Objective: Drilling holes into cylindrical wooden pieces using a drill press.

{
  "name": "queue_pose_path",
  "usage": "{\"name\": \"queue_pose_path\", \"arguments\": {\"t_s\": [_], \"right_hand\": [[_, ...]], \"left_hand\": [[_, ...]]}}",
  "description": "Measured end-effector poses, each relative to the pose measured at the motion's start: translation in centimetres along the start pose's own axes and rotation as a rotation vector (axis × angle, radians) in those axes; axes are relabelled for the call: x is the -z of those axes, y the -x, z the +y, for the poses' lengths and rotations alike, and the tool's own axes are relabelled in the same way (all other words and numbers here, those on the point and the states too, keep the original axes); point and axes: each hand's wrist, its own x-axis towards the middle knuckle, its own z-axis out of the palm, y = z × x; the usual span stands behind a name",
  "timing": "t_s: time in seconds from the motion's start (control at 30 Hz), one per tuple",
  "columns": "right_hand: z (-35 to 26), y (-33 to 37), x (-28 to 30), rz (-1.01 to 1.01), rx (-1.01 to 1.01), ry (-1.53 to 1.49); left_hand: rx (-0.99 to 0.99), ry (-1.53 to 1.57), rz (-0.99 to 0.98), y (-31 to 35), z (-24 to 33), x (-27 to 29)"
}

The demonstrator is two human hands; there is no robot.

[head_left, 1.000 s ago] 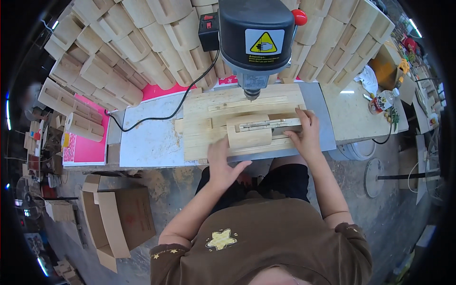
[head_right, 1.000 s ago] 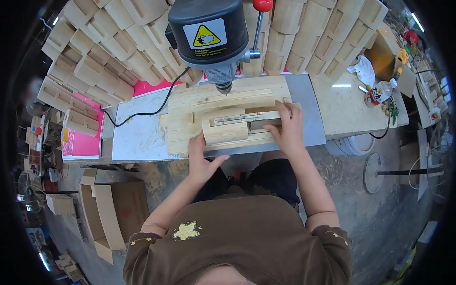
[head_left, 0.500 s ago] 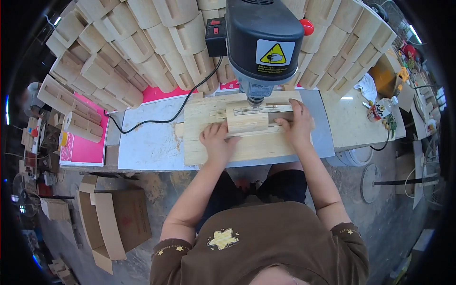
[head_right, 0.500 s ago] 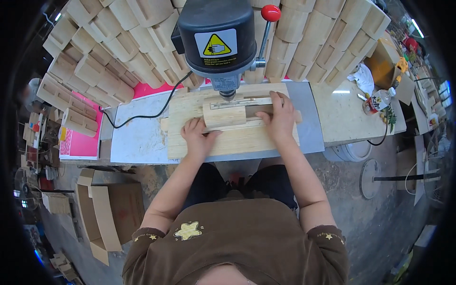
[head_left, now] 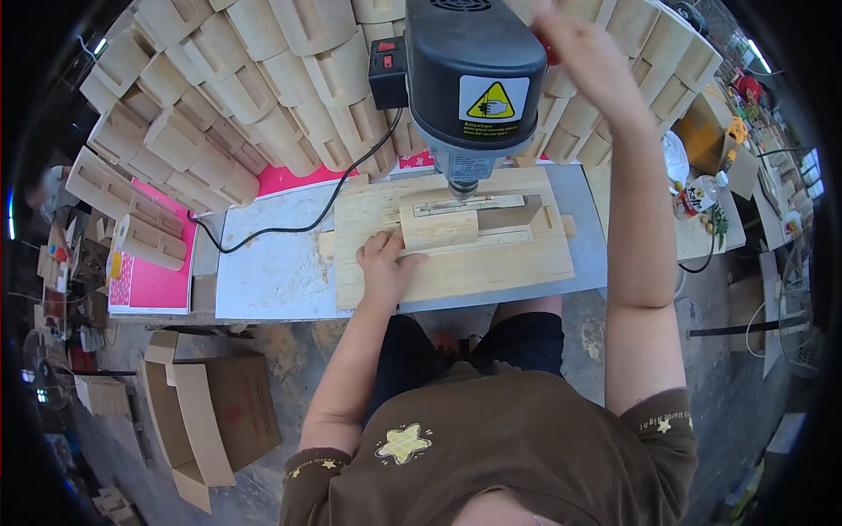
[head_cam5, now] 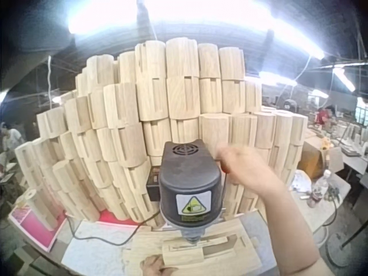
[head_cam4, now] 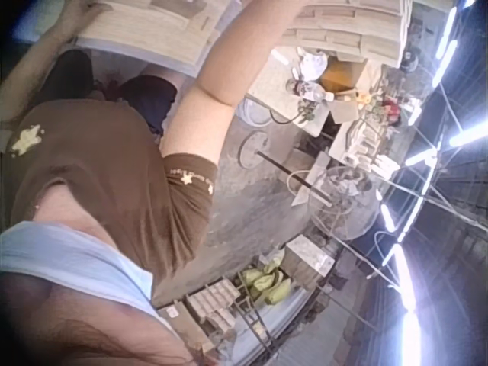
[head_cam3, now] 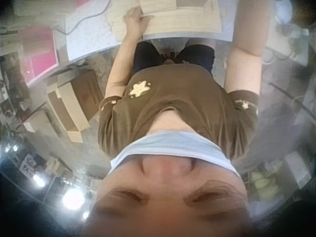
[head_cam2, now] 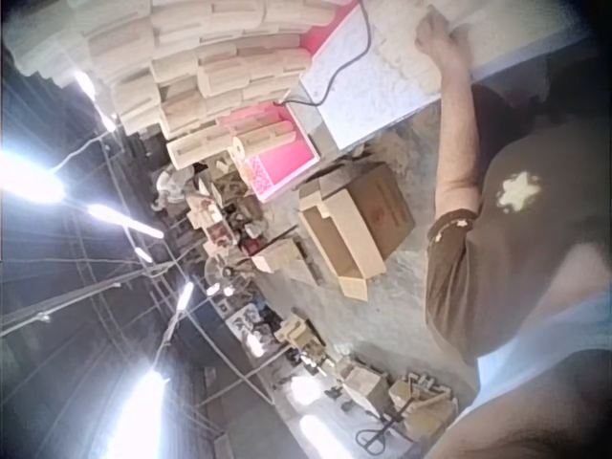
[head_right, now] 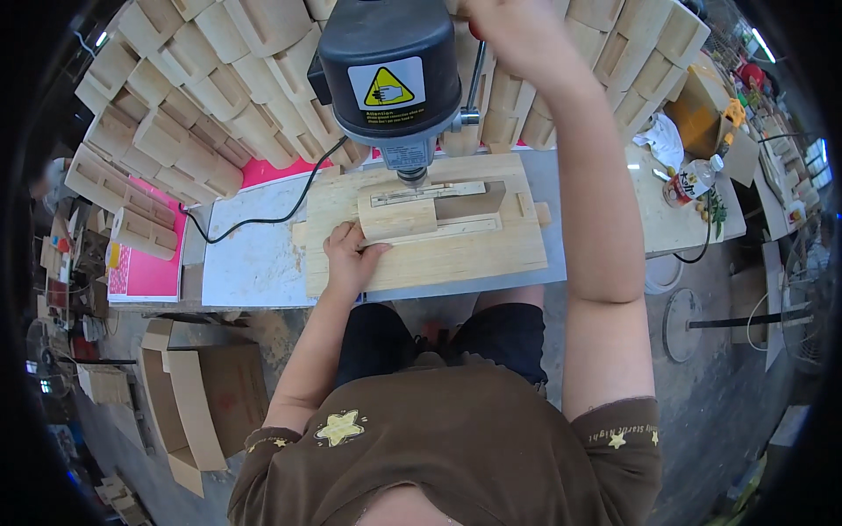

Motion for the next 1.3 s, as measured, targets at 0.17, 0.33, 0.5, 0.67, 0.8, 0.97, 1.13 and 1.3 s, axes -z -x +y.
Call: {"name": "queue_pose_path", "arguments": {"t_s": [0.17,0.33,0.5,0.67,0.8,0.97,1.13,1.3], "right_hand": [[-2.9,5.2,-3.4,0.403,0.170,0.621],[-1.9,13.2,-4.7,0.412,0.284,0.380],[2.3,15.9,-10.1,0.474,0.292,0.166],[7.2,14.8,-14.7,0.681,0.528,0.014],[6.7,15.0,-13.1,0.614,0.549,0.110],[-0.1,10.8,-5.6,0.522,0.342,0.016],[0.3,0.1,-2.6,0.280,0.126,0.116],[-0.3,2.2,-2.3,0.217,0.154,0.061]], "left_hand": [[0.001,-0.006,0.025,0.1,-0.4,-0.2],[-0.016,-0.008,0.038,-0.4,0.0,0.3],[0.000,-0.008,0.013,-0.3,0.0,0.8],[-0.021,-0.016,0.013,-0.3,0.1,0.1],[0.003,-0.029,0.002,-0.2,0.0,0.3],[-0.011,-0.056,0.007,-0.2,0.4,0.4],[-0.056,-0.103,0.052,-0.9,3.4,-2.1],[-0.029,-0.059,0.039,-0.6,3.6,-1.8]]}}
